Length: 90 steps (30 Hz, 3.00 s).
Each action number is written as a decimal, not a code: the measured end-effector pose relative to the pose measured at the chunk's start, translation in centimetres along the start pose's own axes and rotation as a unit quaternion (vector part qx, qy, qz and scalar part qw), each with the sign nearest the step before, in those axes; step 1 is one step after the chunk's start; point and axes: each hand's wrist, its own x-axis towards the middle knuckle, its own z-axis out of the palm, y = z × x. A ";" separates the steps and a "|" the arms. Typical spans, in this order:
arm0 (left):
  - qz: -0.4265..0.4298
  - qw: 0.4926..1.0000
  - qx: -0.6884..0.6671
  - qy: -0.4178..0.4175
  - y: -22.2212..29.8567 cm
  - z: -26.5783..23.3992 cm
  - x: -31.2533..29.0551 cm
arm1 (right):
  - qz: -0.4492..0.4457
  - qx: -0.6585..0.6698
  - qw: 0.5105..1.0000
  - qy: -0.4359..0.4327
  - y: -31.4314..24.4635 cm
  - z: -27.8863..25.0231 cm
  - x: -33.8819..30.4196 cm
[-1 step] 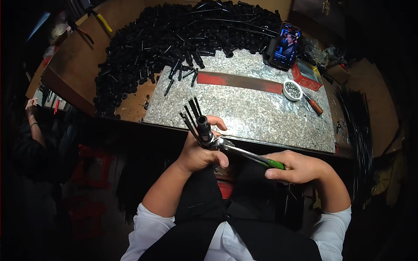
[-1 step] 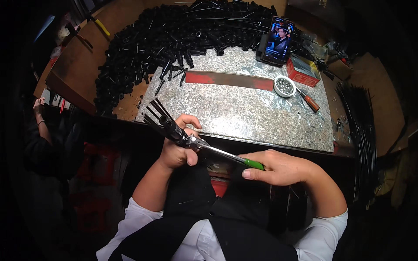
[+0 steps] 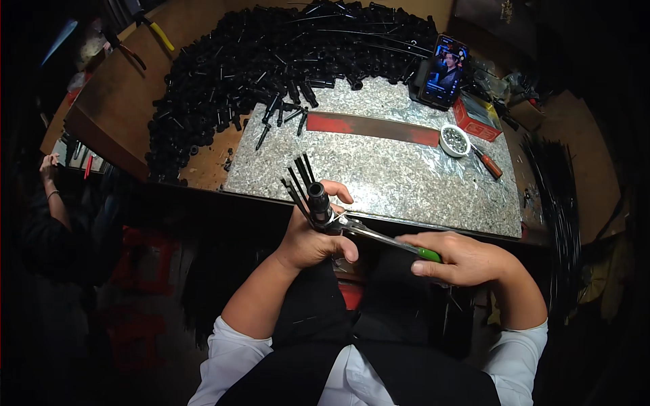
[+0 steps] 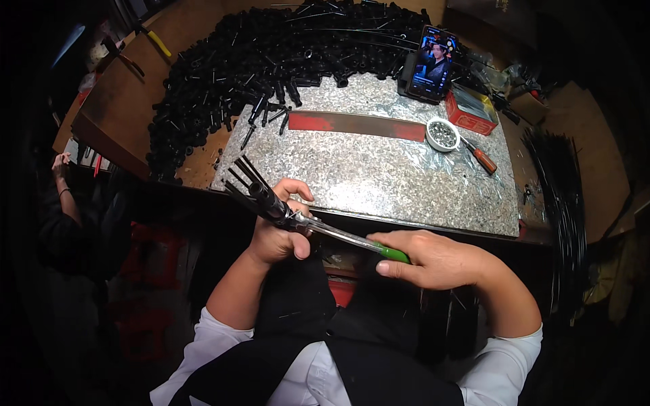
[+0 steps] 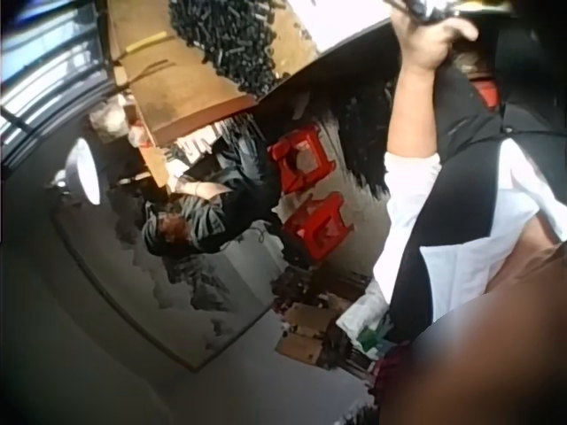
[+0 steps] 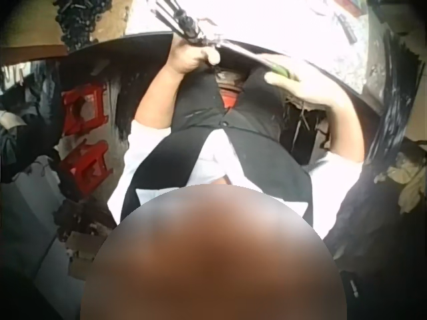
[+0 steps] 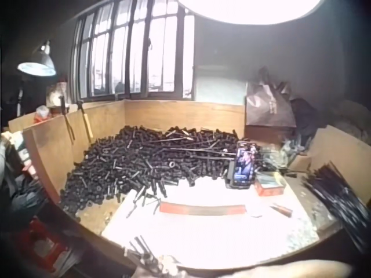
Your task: Assembling industrial or hair brushes by inserting teeth into a base and securing them using hand tools.
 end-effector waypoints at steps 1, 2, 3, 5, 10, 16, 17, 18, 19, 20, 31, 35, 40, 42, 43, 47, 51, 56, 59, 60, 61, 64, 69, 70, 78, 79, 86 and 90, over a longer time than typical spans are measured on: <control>0.026 0.999 0.025 0.008 -0.3 0.2 -0.1 | -0.029 -0.124 0.990 0.065 0.3 0.2 -0.1; 0.051 0.997 0.049 0.016 -0.6 0.3 -0.1 | -0.057 -0.245 0.959 0.128 0.5 0.3 -0.1; 0.072 0.994 0.082 0.020 -1.0 0.3 -0.2 | -0.018 -0.242 0.961 0.132 -0.8 0.2 0.0; 0.087 0.992 0.090 0.029 -1.1 0.4 -0.4 | 0.007 -0.255 0.959 0.123 -0.9 0.0 0.6; 0.112 0.987 0.053 0.100 -0.2 1.0 -0.6 | 0.033 -0.205 0.969 0.136 -0.2 1.4 1.5; 0.049 0.993 -0.081 0.069 -0.1 0.8 -0.6 | 0.064 -0.190 0.969 0.140 0.8 2.0 1.9; 0.040 0.994 -0.091 0.051 0.1 0.6 -0.7 | 0.013 -0.241 0.953 0.181 1.3 2.1 1.6; 0.029 0.994 -0.101 0.033 0.3 0.5 -0.8 | -0.038 -0.289 0.931 0.220 1.7 2.0 1.3; 0.029 0.994 -0.101 0.034 0.3 0.3 -0.7 | -0.038 -0.288 0.931 0.220 1.6 1.9 1.0; 0.019 0.994 -0.106 0.010 0.4 0.1 -0.7 | -0.040 -0.344 0.901 0.261 1.2 1.8 0.6; 0.002 0.997 -0.056 -0.055 0.1 0.9 -0.3 | -0.065 -0.542 0.770 0.331 -0.7 2.0 -1.3; 0.018 0.998 0.000 -0.068 0.1 0.9 -0.2 | -0.046 -0.554 0.772 0.310 -0.6 2.1 -1.1; 0.001 0.997 -0.029 -0.078 0.5 1.0 -0.4 | -0.033 -0.505 0.812 0.290 -0.3 2.3 -0.6; -0.005 0.997 -0.042 -0.068 0.4 0.8 -0.7 | -0.051 -0.467 0.836 0.285 0.3 2.4 -0.3; -0.032 0.994 -0.084 -0.061 0.4 0.7 -0.8 | -0.027 -0.462 0.845 0.269 0.0 2.5 -0.2; -0.027 0.996 -0.072 -0.041 0.0 0.8 -0.7 | -0.013 -0.452 0.849 0.272 1.2 2.6 0.2; -0.014 0.985 -0.173 -0.016 -0.7 0.6 -0.6 | -0.010 -0.350 0.920 0.178 0.8 2.2 0.8; -0.087 0.986 -0.138 0.041 0.7 0.3 -0.4 | 0.038 -0.083 0.992 0.092 -0.3 2.9 0.2; 0.008 0.987 -0.160 -0.017 -0.4 -0.3 -0.4 | 0.045 0.044 0.996 0.058 -0.4 3.6 0.3; 0.017 0.986 -0.166 -0.030 -0.8 -0.3 -0.5 | 0.047 0.063 0.996 0.042 -0.6 3.8 0.3; 0.015 0.986 -0.165 -0.031 -0.7 -0.4 -0.6 | 0.048 0.081 0.995 0.028 -0.8 3.9 0.3; 0.003 0.993 -0.117 -0.014 -0.1 -0.2 -0.8 | 0.037 0.040 0.998 0.045 -0.8 4.2 0.1; 0.003 0.995 -0.101 -0.007 -0.9 -0.3 -0.9 | 0.002 -0.031 0.996 0.079 -0.4 4.5 -0.1; 0.003 0.995 -0.101 -0.008 -1.0 -0.3 -0.9 | -0.020 -0.057 0.994 0.094 -0.4 4.5 -0.1; 0.018 0.999 -0.032 0.036 -1.4 0.5 -0.8 | 0.006 -0.085 0.992 0.095 -1.3 4.3 -0.2; 0.088 0.996 0.004 0.010 -1.5 0.5 -0.7 | -0.001 -0.091 0.992 0.090 -1.2 4.3 -0.1; 0.048 0.992 -0.115 0.035 -0.3 0.1 -0.7 | -0.064 -0.078 0.980 0.173 -0.3 4.4 0.7; 0.091 0.987 -0.131 0.024 0.6 -0.9 -0.2 | -0.057 -0.091 0.969 0.222 1.1 4.6 0.1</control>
